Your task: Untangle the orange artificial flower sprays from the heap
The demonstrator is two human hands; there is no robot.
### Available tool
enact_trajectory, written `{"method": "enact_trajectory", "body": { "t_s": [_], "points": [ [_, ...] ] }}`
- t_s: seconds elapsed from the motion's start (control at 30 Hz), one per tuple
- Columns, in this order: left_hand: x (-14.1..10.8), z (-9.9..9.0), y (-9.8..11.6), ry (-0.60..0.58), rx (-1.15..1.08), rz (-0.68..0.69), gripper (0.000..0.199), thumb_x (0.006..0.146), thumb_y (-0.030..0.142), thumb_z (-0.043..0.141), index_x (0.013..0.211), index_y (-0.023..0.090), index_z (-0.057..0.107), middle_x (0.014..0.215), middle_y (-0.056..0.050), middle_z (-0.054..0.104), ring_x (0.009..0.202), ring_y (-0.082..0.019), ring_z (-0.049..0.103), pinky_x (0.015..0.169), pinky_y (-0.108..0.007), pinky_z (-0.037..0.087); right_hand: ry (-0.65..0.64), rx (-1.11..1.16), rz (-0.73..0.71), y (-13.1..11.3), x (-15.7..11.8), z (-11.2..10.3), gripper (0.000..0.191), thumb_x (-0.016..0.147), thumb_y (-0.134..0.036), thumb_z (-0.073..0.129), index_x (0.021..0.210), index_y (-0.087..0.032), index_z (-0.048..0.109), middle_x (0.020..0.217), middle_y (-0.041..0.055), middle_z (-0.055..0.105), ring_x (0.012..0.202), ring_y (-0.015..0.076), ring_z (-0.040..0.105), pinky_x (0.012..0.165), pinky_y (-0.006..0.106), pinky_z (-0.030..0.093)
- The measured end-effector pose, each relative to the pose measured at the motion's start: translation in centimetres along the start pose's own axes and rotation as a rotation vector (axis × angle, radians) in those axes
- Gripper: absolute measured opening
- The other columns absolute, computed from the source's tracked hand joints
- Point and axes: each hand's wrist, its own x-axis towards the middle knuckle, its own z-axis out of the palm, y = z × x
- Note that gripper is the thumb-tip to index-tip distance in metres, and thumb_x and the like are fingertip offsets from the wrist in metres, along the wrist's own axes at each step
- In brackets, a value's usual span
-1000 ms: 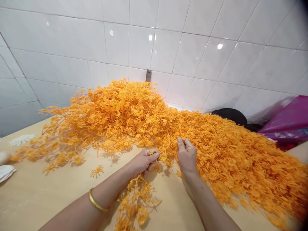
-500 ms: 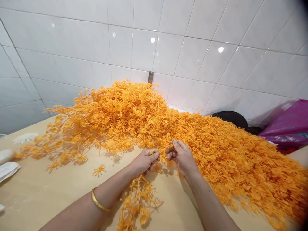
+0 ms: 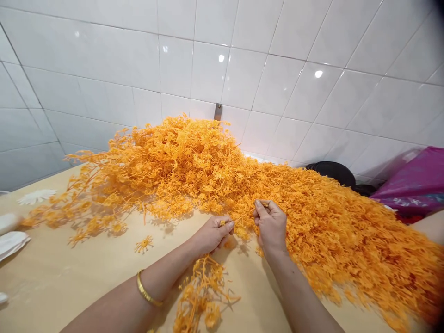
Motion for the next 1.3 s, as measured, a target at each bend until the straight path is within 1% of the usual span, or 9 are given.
{"method": "enact_trajectory", "body": {
  "t_s": [0.27,0.4,0.43,0.53,0.7,0.87,1.07,1.17,1.3],
  "points": [
    [0.0,-0.3,-0.5,0.014,0.023,0.072,0.028,0.076,0.043,0.041,0.061,0.019,0.038,0.032,0.009,0.031,0.024,-0.003,0.020,0.028,-0.015,0.016,0.082,-0.253,-0.200,-0.1,0.5,0.1,0.020,0.073,-0.036,0.050,0.068,-0.017,0.050,0.050,-0.0044,0.042,0.044,0.0073,0.035,0.041,0.020,0.028],
    [-0.2,-0.5,-0.9,0.036,-0.008,0.017,0.030,0.075,0.047,0.040,0.062,0.020,0.037,0.032,0.010,0.028,0.024,-0.003,0.016,0.027,-0.015,0.014,0.451,-0.065,-0.191,-1.8,3.0,-3.0,0.015,0.070,-0.033,0.051,0.067,-0.019,0.044,0.051,-0.0059,0.037,0.041,0.0072,0.032,0.037,0.021,0.027],
    [-0.2,-0.5,-1.0,0.035,0.000,0.010,0.031,0.075,0.048,0.041,0.062,0.020,0.037,0.032,0.010,0.029,0.024,-0.003,0.016,0.026,-0.015,0.014,0.476,-0.036,-0.204,-2.1,3.4,-3.8,0.015,0.070,-0.031,0.051,0.067,-0.019,0.043,0.052,-0.0058,0.038,0.040,0.0068,0.032,0.037,0.021,0.027],
    [-0.2,-0.5,-1.0,0.031,0.037,0.006,0.031,0.074,0.050,0.041,0.064,0.020,0.039,0.033,0.009,0.031,0.025,-0.004,0.017,0.026,-0.015,0.015,0.301,-0.060,-0.175,-2.1,3.1,-4.7,0.013,0.071,-0.031,0.050,0.074,-0.020,0.046,0.052,-0.0059,0.041,0.040,0.0070,0.036,0.039,0.021,0.030],
    [-0.1,-0.6,-0.7,-0.013,0.050,0.020,0.032,0.074,0.049,0.042,0.066,0.019,0.041,0.033,0.009,0.033,0.025,-0.004,0.019,0.026,-0.015,0.016,-0.058,-0.154,-0.046,-0.9,1.1,-3.7,0.025,0.074,-0.038,0.049,0.091,-0.020,0.050,0.054,-0.0039,0.047,0.048,0.0093,0.046,0.047,0.022,0.037],
    [-0.3,-0.4,-0.3,-0.035,0.051,0.000,0.032,0.073,0.049,0.043,0.062,0.020,0.035,0.034,0.009,0.032,0.025,-0.004,0.019,0.026,-0.015,0.015,-0.263,-0.094,0.128,-0.5,0.8,-3.2,0.032,0.071,-0.047,0.052,0.086,-0.019,0.051,0.061,-0.0030,0.049,0.053,0.0093,0.048,0.054,0.023,0.041],
    [-0.4,-0.6,-0.3,-0.016,0.091,-0.014,0.031,0.074,0.049,0.041,0.065,0.019,0.039,0.036,0.009,0.033,0.026,-0.004,0.022,0.026,-0.015,0.018,-0.511,0.065,0.318,-0.4,0.6,-3.2,0.030,0.067,-0.042,0.058,0.085,-0.017,0.054,0.062,-0.0035,0.047,0.050,0.0069,0.047,0.049,0.020,0.037],
    [-0.3,-0.8,-0.4,-0.025,0.067,-0.018,0.031,0.075,0.049,0.041,0.066,0.020,0.039,0.034,0.010,0.032,0.026,-0.004,0.020,0.026,-0.015,0.018,-0.483,0.041,0.296,-0.2,0.6,-3.3,0.028,0.064,-0.037,0.061,0.082,-0.016,0.055,0.055,-0.0046,0.047,0.044,0.0056,0.041,0.044,0.019,0.031],
    [-0.2,-0.6,-0.3,-0.068,0.082,-0.025,0.032,0.074,0.049,0.042,0.065,0.019,0.040,0.036,0.009,0.032,0.026,-0.004,0.019,0.027,-0.015,0.017,-0.184,-0.011,0.097,0.1,0.4,-2.7,0.021,0.065,-0.035,0.059,0.073,-0.016,0.053,0.051,-0.0052,0.046,0.041,0.0050,0.036,0.040,0.019,0.026]
  ]
}}
